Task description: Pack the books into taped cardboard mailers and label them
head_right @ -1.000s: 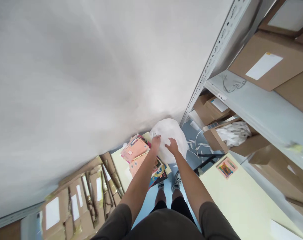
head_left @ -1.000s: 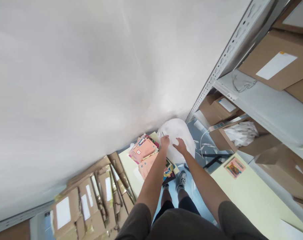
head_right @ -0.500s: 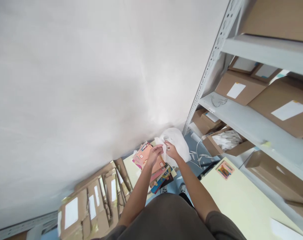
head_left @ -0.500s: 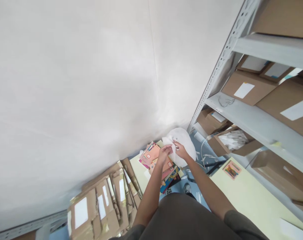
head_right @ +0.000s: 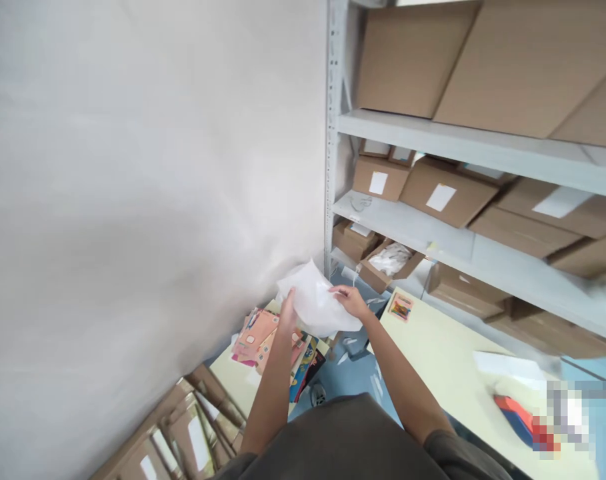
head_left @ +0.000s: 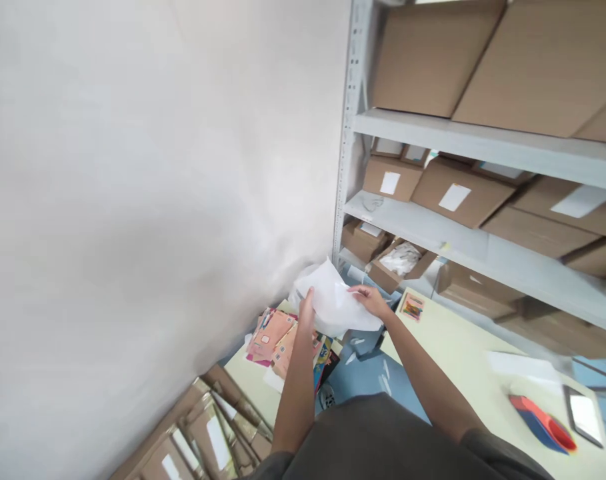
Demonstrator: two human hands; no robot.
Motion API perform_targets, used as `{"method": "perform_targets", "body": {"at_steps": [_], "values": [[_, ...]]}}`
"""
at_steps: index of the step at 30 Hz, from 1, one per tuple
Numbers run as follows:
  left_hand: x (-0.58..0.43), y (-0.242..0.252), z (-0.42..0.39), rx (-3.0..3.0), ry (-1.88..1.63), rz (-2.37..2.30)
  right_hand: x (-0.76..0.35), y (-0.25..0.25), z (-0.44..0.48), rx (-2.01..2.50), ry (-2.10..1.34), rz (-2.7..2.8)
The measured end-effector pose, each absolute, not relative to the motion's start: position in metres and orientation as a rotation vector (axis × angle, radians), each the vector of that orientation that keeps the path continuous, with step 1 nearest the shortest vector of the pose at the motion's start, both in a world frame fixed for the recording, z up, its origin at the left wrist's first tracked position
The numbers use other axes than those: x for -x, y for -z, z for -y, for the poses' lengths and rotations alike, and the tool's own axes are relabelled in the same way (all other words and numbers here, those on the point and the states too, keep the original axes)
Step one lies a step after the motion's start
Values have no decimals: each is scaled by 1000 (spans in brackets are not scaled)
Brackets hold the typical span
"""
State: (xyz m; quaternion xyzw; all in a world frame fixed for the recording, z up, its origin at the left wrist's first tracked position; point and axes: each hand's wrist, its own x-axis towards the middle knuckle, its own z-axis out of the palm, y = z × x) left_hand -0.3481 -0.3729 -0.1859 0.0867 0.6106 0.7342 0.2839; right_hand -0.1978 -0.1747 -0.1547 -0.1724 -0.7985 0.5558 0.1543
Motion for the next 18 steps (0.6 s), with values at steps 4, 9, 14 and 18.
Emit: {"method": "perform_targets", "body": {"at_steps": [4,9,14,18], "values": [[348,177,347,-68,-1983,-1612,131,133,147,519,-1477,2329],[294,176,303,-415,-1660,-1600,16,121,116,617,-1421,2341],[178,185,251,-587,-1382,-1579,-117,127,83,832,-1384,2198],[94,197,211,-622,-1390,-1565,-219,140,63,1018,-1276,2146]]}}
